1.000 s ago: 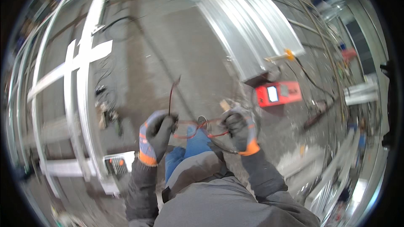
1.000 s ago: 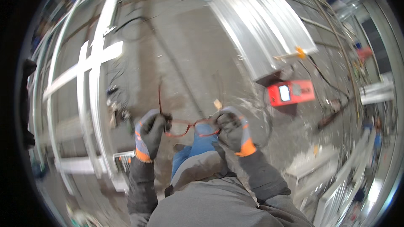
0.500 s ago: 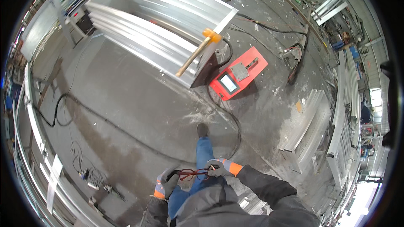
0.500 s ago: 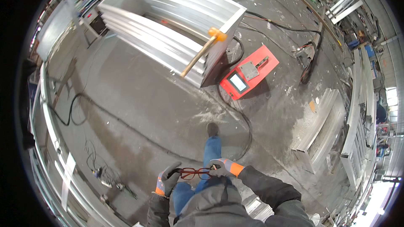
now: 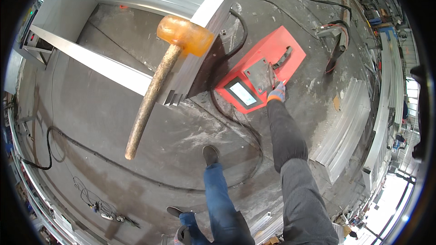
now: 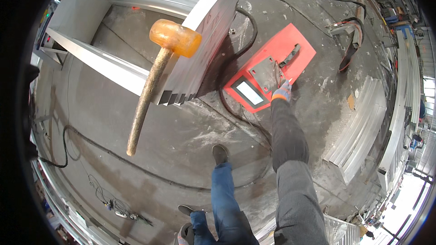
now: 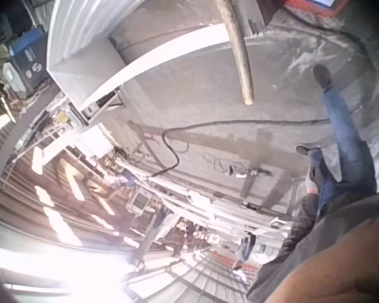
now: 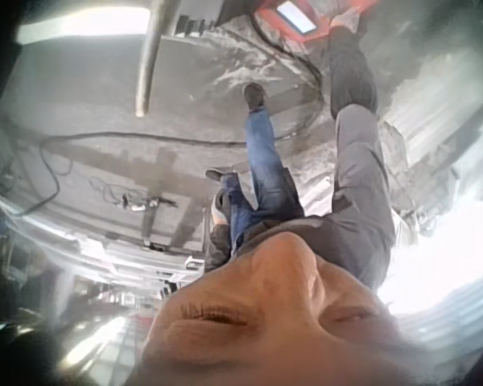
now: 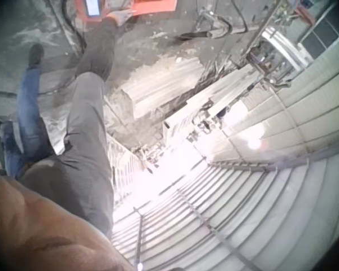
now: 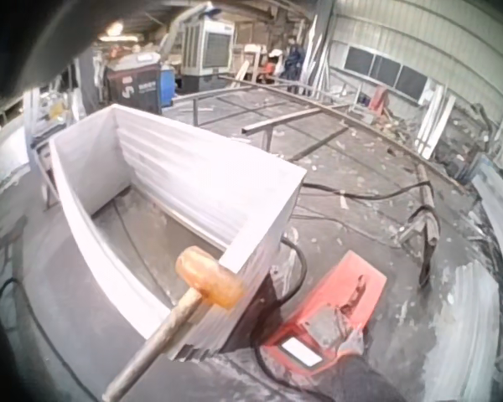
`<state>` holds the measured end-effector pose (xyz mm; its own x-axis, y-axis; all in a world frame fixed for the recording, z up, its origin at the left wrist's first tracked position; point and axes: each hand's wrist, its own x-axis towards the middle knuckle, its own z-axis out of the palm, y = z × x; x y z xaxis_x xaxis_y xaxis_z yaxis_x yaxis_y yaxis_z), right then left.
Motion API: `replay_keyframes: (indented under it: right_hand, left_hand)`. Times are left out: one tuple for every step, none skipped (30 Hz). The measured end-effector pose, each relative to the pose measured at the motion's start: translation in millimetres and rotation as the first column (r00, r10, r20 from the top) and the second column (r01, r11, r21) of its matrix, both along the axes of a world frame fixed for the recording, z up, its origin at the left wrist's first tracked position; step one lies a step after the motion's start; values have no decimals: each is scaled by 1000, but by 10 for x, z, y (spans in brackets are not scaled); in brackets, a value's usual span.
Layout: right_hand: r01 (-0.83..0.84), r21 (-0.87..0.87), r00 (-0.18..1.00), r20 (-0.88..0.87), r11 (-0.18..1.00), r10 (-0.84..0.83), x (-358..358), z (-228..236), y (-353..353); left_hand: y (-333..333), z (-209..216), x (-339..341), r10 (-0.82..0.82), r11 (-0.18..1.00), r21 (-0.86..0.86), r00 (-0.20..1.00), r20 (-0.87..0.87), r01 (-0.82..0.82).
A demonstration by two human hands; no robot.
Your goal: The person measures multiple aluminum frame pieces with a tape measure and marks them with a pen. They use a calculator to compute dimensions and record values on the metal surfaces. The person repeatedly repositions the tape measure and writes measurements on different sections of the frame.
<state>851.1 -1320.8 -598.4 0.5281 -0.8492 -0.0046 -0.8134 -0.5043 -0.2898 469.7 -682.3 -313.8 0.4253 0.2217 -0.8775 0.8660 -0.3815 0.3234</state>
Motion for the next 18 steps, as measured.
replay_keyframes:
  right_hand:
    - [-31, -34, 999, -15, 999, 30, 108, 21, -23]
    - [-43, -24, 998, -45, 999, 42, 189, 47, -27]
    - [-57, -16, 996, -72, 998, 56, 244, 66, -4]
    - [-120, -21, 963, -246, 993, 111, 250, 80, 57]
    - [-188, -17, 896, -412, 982, 164, 180, 116, 126]
    - [-257, 1, 848, -480, 966, 226, 106, 139, 232]
    - [-336, 37, 845, -430, 941, 319, -106, 187, 414]
    - [-386, -1, 859, -365, 922, 359, -330, 220, 630]
    - [-462, 6, 844, -305, 887, 442, -663, 289, 879]
    - [-543, 24, 807, -260, 839, 530, -1043, 370, 1130]
    - [-622, 50, 755, -225, 781, 616, -1464, 465, 1391]
    - [-648, 121, 713, -251, 752, 654, -1846, 560, 1620]
    - [-253, 231, 944, -154, 939, 292, -2206, 500, 2079]
    - [-367, 310, 917, -38, 877, 398, -2462, 519, 2357]
    - [-561, 295, 823, 94, 774, 560, -2697, 529, 2651]
    - [-409, 572, 912, 246, 711, 327, -2774, 457, 3125]
    - [-333, 740, 938, 323, 584, 126, -2872, 447, 3604]
    - [-365, 822, 930, 337, 437, 144, -2973, 502, 4117]
  left_hand:
    - [43, 31, -52, -139, 988, 60, 990, -11, 140]
    - [100, 79, -105, -111, 990, 78, 992, -57, 116]
    - [161, 130, -161, -79, 991, 96, 992, -101, 89]
    - [224, 195, -233, -42, 992, 113, 989, -143, 58]
    - [286, 258, -314, -56, 991, 114, 986, -154, 74]
    - [345, 321, -408, -57, 990, 119, 986, -159, 77]
    - [405, 409, -528, -36, 988, 140, 987, -157, 58]
    - [463, 498, -650, -43, 993, 103, 993, -111, 55]
    - [513, 624, -809, -46, 991, 121, 994, -97, 58]
    - [519, 711, -948, 162, 979, 131, 986, -32, -157]
    - [568, 878, -1119, 263, 961, 90, 964, -31, -260]
    - [610, 970, -1226, 464, 883, 25, 880, 105, -469]
    - [648, 1115, -1365, 181, 959, 184, 964, 195, -217]
    - [734, 1211, -1449, 151, 947, 212, 919, 363, -240]
    - [795, 1316, -1525, 287, 912, 145, 850, 441, -383]
    - [969, 1396, -1557, 279, 889, 187, 820, 500, -417]
    - [1131, 1528, -1640, 310, 859, 187, 774, 552, -477]
    - [1322, 1677, -1761, 399, 800, 169, 721, 567, -576]
